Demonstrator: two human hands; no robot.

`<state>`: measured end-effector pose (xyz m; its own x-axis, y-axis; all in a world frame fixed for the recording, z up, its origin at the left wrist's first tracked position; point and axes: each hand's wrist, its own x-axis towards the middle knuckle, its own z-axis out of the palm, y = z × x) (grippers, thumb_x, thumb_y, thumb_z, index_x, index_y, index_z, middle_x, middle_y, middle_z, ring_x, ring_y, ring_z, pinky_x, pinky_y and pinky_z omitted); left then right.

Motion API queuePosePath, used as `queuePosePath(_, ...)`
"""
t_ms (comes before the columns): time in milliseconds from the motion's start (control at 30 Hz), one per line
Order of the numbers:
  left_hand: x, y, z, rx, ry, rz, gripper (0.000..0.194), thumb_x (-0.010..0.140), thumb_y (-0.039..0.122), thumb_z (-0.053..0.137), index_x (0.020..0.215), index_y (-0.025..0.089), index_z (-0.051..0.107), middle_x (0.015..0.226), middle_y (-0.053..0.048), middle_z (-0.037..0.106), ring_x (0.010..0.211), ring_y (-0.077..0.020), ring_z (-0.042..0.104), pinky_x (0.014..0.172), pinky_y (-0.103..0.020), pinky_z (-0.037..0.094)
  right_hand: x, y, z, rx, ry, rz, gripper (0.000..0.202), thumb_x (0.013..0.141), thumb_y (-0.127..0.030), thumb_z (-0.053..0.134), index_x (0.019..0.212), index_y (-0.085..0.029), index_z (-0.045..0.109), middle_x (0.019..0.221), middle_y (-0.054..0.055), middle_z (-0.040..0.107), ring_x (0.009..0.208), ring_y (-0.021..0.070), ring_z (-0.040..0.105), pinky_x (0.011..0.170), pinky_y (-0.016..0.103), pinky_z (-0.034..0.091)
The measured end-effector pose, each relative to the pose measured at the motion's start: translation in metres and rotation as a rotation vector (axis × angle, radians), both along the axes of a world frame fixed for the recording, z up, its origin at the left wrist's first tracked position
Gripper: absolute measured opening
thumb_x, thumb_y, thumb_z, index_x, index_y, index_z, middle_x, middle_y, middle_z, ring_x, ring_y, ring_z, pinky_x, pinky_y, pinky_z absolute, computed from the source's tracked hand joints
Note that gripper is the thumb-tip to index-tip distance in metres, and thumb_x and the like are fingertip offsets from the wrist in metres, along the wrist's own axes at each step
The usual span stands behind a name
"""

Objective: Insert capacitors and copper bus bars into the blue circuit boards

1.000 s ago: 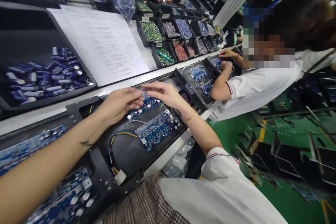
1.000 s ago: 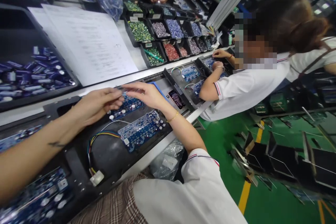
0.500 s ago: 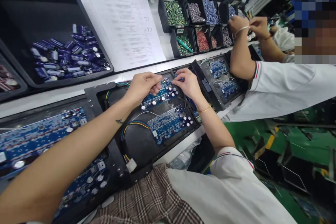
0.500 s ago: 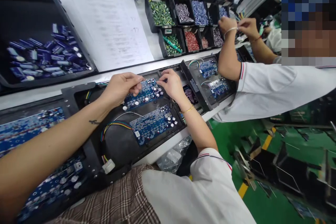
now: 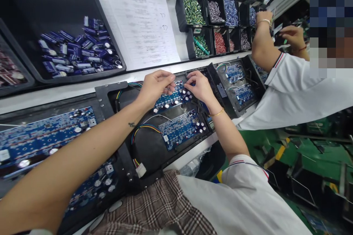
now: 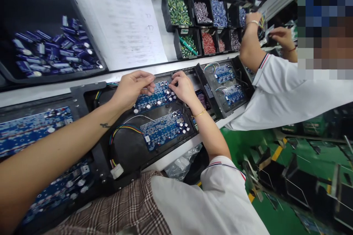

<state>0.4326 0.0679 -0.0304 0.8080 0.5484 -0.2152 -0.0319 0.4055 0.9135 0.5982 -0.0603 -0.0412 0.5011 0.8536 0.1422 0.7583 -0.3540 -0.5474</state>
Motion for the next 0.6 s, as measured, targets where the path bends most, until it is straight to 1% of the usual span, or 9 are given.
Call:
queuePosePath(133,0.002,-0.001,-0.001,-0.010,-0.021,0.013,0.006,0.087,0.015,0.060,0.092,0.013,0.062,0.078,-0.007,0.068,0.068,-0.0133,0.067,0.063,-0.024,0.056,-0.001,0.003,0.001,-0.023,-0.011,0.008,0.014,0.076,-0.016,0.070,0.065,-0.020,0.062,0.100,0.005,0.063,0.095,0.0201,0.060,0.089,0.038,0.047)
queuePosePath(233,0.002,-0.001,-0.002,0.000,-0.039,0.021,0.014,0.089,0.009,0.052,0.098,0.012,0.062,0.082,-0.008,0.068,0.072,-0.0132,0.068,0.072,-0.026,0.057,-0.003,0.005,-0.001,-0.021,-0.033,-0.017,0.014,0.075,-0.017,0.069,0.064,-0.020,0.061,0.097,0.005,0.063,0.092,0.0203,0.060,0.088,0.039,0.046)
queuePosePath(400,0.001,-0.003,-0.005,0.049,-0.075,-0.040,0.027,0.091,0.007,0.047,0.116,0.013,0.056,0.082,-0.005,0.067,0.073,-0.0129,0.068,0.072,-0.026,0.056,-0.005,0.008,-0.001,-0.042,-0.079,-0.037,0.016,0.074,-0.016,0.069,0.061,-0.021,0.059,0.092,0.005,0.064,0.085,0.0201,0.060,0.084,0.040,0.048)
queuePosePath(467,-0.001,-0.004,-0.006,0.059,-0.059,-0.059,0.024,0.091,0.007,0.048,0.113,0.013,0.056,0.083,-0.006,0.068,0.074,-0.0134,0.069,0.072,-0.026,0.056,-0.005,0.010,-0.001,-0.070,-0.095,-0.043,0.018,0.072,-0.014,0.068,0.059,-0.021,0.059,0.089,0.005,0.065,0.082,0.0204,0.060,0.082,0.040,0.048)
queuePosePath(600,-0.002,-0.006,-0.007,0.067,-0.036,-0.068,0.013,0.090,0.007,0.051,0.099,0.012,0.059,0.086,-0.009,0.070,0.075,-0.0147,0.071,0.071,-0.026,0.056,-0.005,0.016,-0.003,-0.116,-0.142,-0.067,0.019,0.070,-0.012,0.068,0.056,-0.020,0.058,0.083,0.005,0.064,0.077,0.0201,0.058,0.078,0.040,0.048)
